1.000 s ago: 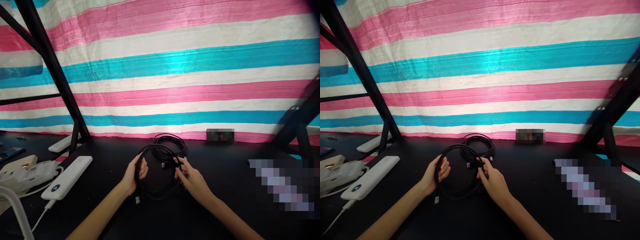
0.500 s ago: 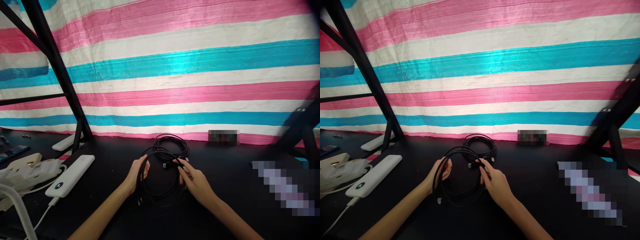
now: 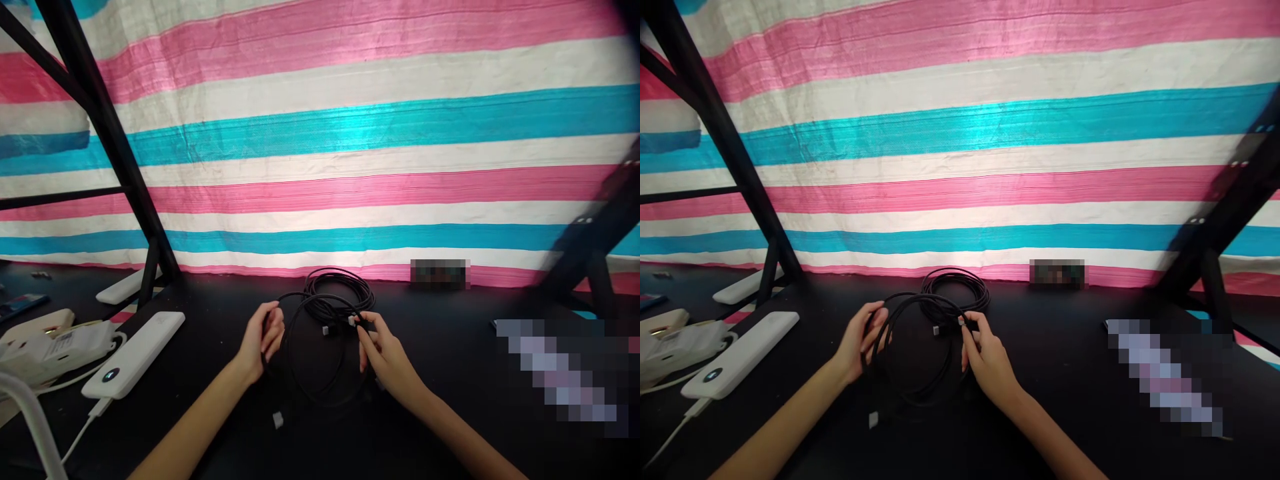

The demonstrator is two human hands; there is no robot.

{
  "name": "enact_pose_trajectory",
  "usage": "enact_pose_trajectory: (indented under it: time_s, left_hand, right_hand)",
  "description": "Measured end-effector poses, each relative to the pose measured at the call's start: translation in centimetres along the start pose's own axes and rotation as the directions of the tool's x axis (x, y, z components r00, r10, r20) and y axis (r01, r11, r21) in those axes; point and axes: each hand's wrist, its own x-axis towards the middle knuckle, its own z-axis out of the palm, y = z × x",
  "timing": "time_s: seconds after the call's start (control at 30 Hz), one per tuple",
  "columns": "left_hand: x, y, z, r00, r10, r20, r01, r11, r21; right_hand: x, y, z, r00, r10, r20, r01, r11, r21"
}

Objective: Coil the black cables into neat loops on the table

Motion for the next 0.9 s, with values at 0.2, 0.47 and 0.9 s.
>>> enact_pose_trajectory:
  time_s: [0.2, 0.47, 0.9]
  left_hand:
    - [-0.9, 3.7, -1.6, 0.982, 0.138, 0.128, -0.086, 0.933, -0.350]
    - [-1.0, 4.9, -2.7, 0.966, 0.238, 0.098, -0.178, 0.892, -0.416]
    - [-1.3, 5.6, -3.4, 0.941, 0.330, 0.074, -0.262, 0.849, -0.458]
  right_hand:
    - [1.0, -0.1, -0.6, 0.986, 0.166, -0.032, -0.142, 0.917, 0.372]
    - [1.5, -0.3, -2.1, 0.945, 0.316, -0.087, -0.178, 0.717, 0.674]
    - [1.9, -1.2, -4.1, 0.912, 0.374, -0.171, -0.125, 0.649, 0.750]
